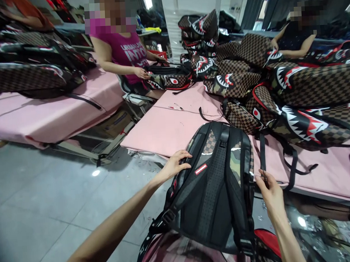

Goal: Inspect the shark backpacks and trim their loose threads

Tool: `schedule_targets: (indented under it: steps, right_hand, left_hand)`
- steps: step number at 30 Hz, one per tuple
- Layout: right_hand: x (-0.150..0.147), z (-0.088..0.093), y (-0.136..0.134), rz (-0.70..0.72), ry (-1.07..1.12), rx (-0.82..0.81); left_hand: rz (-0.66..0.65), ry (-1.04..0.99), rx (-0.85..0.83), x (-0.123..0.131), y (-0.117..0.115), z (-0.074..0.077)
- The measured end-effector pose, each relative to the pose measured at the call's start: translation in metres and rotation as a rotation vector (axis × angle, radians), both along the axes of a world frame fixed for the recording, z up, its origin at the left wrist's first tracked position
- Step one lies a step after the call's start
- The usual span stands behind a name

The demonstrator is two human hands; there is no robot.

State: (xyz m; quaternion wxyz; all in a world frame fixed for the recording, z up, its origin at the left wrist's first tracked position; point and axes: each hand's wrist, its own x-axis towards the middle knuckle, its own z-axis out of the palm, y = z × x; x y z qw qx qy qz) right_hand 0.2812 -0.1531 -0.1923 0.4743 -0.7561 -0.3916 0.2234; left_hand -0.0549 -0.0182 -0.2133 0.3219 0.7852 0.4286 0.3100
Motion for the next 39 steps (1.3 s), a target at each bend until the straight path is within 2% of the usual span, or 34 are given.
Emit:
schedule_targets:
  steps: [4,9,12,15,19,28,31,34,36,37,39]
  right_hand:
    - [-0.039,0.016,0.005,0.183,-0.276,-0.133]
    - [-0.125,0.041,0.037,0.594,-0.626,-0.051]
    - [-0.159,0.044,0.055,0.642,-0.9,-0.111]
    - [-0.173,0.044,0.066,0.656,-1.058,-0.183]
    - [-0.177,0.044,0.071,0.698,-1.129,-0.202]
    - [-0.19,0.04,0.077,0.745,-1.139,-0.202]
    - [-0.177,0.04,0.076,0.706,-0.943,-0.176]
    - [-0.129,0.038,0.061,0.609,-0.46,-0.081]
    - [-0.082,0.034,0.042,0.421,-0.143,0.012]
    - [-0.057,0.031,0.031,0.27,-0.043,0.052]
    - [-0.016,0.022,0.012,-0.012,0.062,0.068]
  left_hand:
    - [0.028,0.093,0.082,0.0,-0.009,0.001]
    - [0.157,0.07,0.096,0.009,-0.019,-0.002]
    - [0.213,0.019,0.065,0.013,-0.017,-0.005]
    - [0.244,-0.022,0.029,0.014,-0.015,-0.007]
    - [0.264,-0.051,-0.002,0.014,-0.015,-0.006]
    - [0.289,-0.023,0.0,0.022,-0.014,-0.009]
    - [0.335,-0.005,-0.01,0.005,-0.009,-0.008]
    - [0.458,0.01,0.004,-0.044,0.005,-0.003]
    - [0.593,0.046,0.066,-0.08,0.023,0.003]
    - [0.642,0.069,0.084,-0.093,0.033,0.007]
    - [0.666,0.132,0.175,-0.096,0.054,0.022]
